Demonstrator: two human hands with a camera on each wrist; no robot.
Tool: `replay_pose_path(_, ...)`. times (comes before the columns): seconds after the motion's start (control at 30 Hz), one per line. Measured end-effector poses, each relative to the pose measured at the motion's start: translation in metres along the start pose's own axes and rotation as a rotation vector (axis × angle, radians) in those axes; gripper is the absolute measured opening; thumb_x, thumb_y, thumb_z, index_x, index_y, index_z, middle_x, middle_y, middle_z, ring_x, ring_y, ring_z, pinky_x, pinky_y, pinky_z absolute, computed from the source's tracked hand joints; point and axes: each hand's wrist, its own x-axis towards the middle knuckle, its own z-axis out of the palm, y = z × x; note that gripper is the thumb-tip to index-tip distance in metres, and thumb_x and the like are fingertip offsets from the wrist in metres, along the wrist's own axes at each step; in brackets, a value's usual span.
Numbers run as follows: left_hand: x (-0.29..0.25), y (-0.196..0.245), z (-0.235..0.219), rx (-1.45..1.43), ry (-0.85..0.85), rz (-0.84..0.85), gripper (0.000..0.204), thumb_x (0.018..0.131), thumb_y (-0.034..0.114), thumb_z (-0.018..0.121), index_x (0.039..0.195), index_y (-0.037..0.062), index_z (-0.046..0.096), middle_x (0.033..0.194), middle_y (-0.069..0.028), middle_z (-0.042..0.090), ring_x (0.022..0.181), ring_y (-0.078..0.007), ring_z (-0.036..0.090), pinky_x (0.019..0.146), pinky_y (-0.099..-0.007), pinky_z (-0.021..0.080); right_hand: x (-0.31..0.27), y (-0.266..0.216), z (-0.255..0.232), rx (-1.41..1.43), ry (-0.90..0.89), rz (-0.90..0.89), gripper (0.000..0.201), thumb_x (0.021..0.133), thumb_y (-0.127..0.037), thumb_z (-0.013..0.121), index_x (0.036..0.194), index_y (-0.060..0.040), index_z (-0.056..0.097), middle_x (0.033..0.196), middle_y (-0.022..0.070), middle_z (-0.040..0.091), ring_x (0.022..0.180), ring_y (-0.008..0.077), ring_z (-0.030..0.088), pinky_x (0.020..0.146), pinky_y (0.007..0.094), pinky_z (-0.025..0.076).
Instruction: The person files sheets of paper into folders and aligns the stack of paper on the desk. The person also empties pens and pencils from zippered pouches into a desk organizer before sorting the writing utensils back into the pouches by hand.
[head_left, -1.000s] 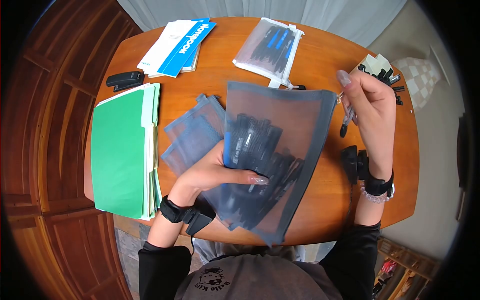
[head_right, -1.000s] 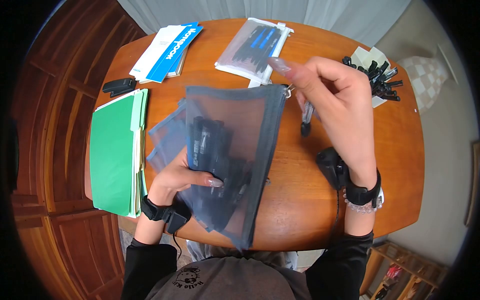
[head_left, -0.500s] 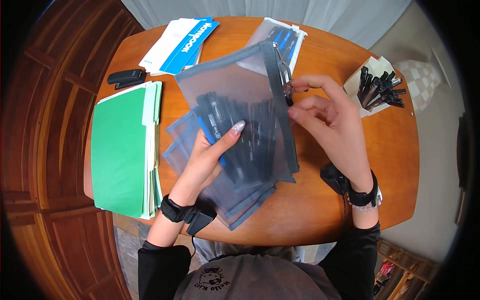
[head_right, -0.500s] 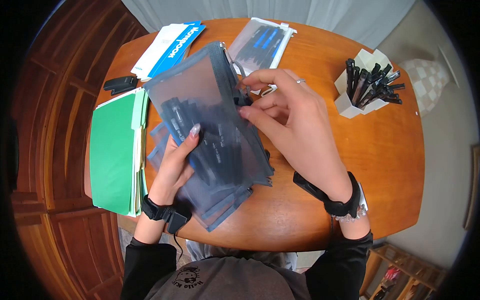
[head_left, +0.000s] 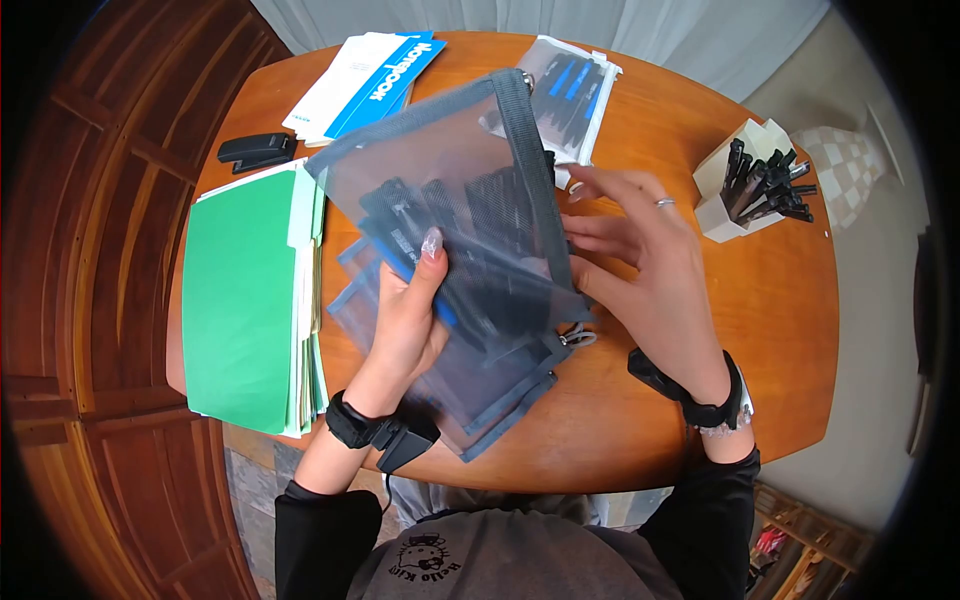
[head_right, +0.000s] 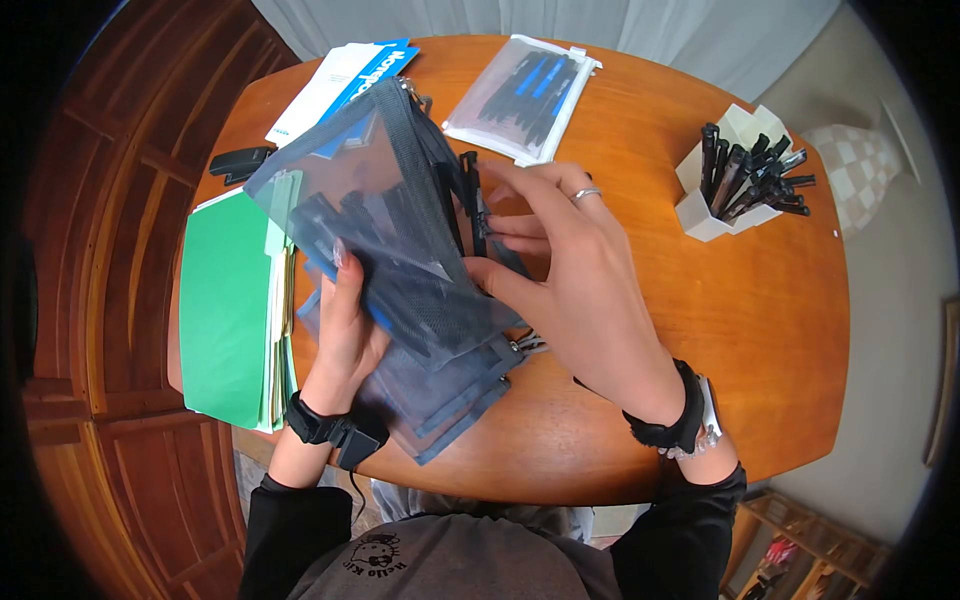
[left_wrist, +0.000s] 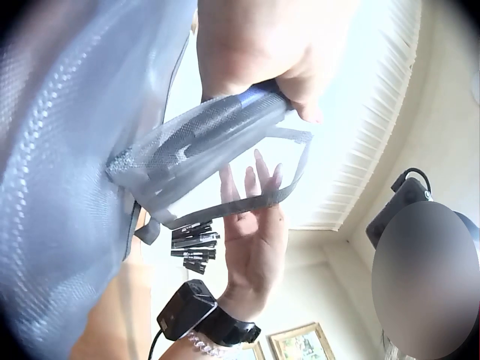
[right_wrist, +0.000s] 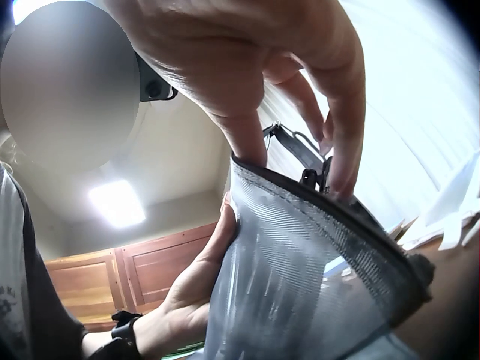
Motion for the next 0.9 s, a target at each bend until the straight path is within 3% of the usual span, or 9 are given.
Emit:
replay_pose_path(0.2, -0.001, 0.001, 0.005, 0.005, 0.017, 0.021, 0.059, 0.089, 0.033, 0.057, 0.133, 0.0061, 0.027, 0.129, -0.0108, 0.042, 0.116, -0.0251, 0.048, 0.096, -0.0407, 0.043, 0.001, 0.01, 0.005, 0.19, -0.097, 0.127, 0.061, 0.071, 0.001, 0.07, 0.125, 0.003, 0.041, 0.101, 0.0123, 0.057, 0.093, 0.0225, 0.062, 0.078, 0.0301, 0.051)
replay_pose_path(0.3, -0.005, 0.003, 0.013, -0.193, 0.02, 0.045, 0.037, 0.086, 0.016, 0.063, 0.116, 0.0026, 0.046, 0.108, -0.0067, 0.056, 0.098, -0.0143, 0.056, 0.082, -0.0296, 0.048, -0.004, 0.006, 0.012, 0.269, -0.106, 0.123, 0.065, 0.07, -0.003, 0.072, 0.126, 0.0025, 0.039, 0.102, 0.0121, 0.057, 0.093, 0.0214, 0.061, 0.078, 0.0284, 0.05)
replay_pose_path(0.43, -0.007, 0.0, 0.007, 0.11, -0.103, 0.005, 0.055, 0.07, 0.011, 0.076, 0.116, 0.0025, 0.047, 0.106, -0.0055, 0.056, 0.098, -0.0117, 0.054, 0.08, -0.0262, 0.047, -0.004, 0.006, 0.016, 0.089, -0.309, 0.017, 0.082, 0.065, -0.012, 0.08, 0.131, -0.0026, 0.033, 0.116, 0.0079, 0.05, 0.101, 0.0176, 0.056, 0.086, 0.0319, 0.047)
replay_pose_path(0.5, -0.009, 0.003, 0.005, 0.149, -0.079, -0.147, 0.075, 0.056, 0.012, 0.085, 0.119, 0.002, 0.045, 0.108, -0.0046, 0.055, 0.101, -0.0127, 0.052, 0.087, -0.0276, 0.043, -0.008, 0.007, 0.025, 0.15, -0.236, 0.067, 0.082, 0.064, -0.015, 0.081, 0.131, -0.0029, 0.035, 0.117, 0.0084, 0.049, 0.103, 0.0181, 0.055, 0.087, 0.0332, 0.046)
replay_pose_path(0.57, -0.006, 0.006, 0.007, 0.269, -0.177, -0.046, 0.08, 0.054, 0.012, 0.086, 0.121, 0.0019, 0.044, 0.111, -0.005, 0.054, 0.103, -0.0137, 0.051, 0.089, -0.0285, 0.041, -0.011, 0.012, 0.038, 0.212, -0.159, 0.117, 0.082, 0.063, -0.019, 0.081, 0.13, -0.0032, 0.036, 0.118, 0.0089, 0.049, 0.105, 0.0187, 0.054, 0.088, 0.0345, 0.045)
replay_pose_path(0.67, -0.007, 0.011, 0.009, 0.376, -0.301, -0.046, 0.091, 0.049, 0.014, 0.089, 0.125, 0.002, 0.04, 0.117, -0.0066, 0.051, 0.108, -0.0162, 0.048, 0.093, -0.0305, 0.038, -0.014, 0.024, 0.052, 0.378, -0.015, -0.064, 0.073, 0.065, -0.019, 0.079, 0.126, -0.0027, 0.042, 0.118, 0.0091, 0.05, 0.107, 0.0178, 0.051, 0.088, 0.0334, 0.044)
replay_pose_path(0.77, -0.009, 0.011, 0.007, 0.426, -0.384, -0.071, 0.103, 0.044, 0.016, 0.091, 0.13, 0.0024, 0.036, 0.123, -0.0088, 0.048, 0.114, -0.0189, 0.045, 0.097, -0.0328, 0.036, -0.014, 0.03, 0.05, 0.22, -0.15, -0.025, 0.061, 0.066, -0.018, 0.078, 0.118, -0.0034, 0.049, 0.116, 0.0081, 0.052, 0.105, 0.0161, 0.051, 0.089, 0.0323, 0.042)
replay_pose_path(0.83, -0.007, 0.003, -0.004, 0.587, -0.527, 0.034, 0.118, 0.037, 0.017, 0.092, 0.136, 0.0035, 0.029, 0.128, -0.0109, 0.043, 0.12, -0.0218, 0.04, 0.102, -0.0358, 0.031, -0.009, 0.032, 0.045, -0.004, -0.248, -0.317, 0.045, 0.069, -0.016, 0.074, 0.109, -0.0045, 0.055, 0.114, 0.0062, 0.053, 0.101, 0.0148, 0.052, 0.089, 0.031, 0.042)
replay_pose_path(0.9, -0.012, 0.009, 0.016, 0.526, -0.401, -0.101, 0.119, 0.038, 0.017, 0.092, 0.136, 0.0037, 0.028, 0.13, -0.0113, 0.042, 0.121, -0.022, 0.039, 0.102, -0.036, 0.03, -0.015, 0.037, 0.044, 0.079, -0.285, -0.172, 0.043, 0.074, -0.018, 0.069, 0.111, -0.0032, 0.053, 0.115, 0.0088, 0.052, 0.105, 0.0166, 0.049, 0.091, 0.0319, 0.04)
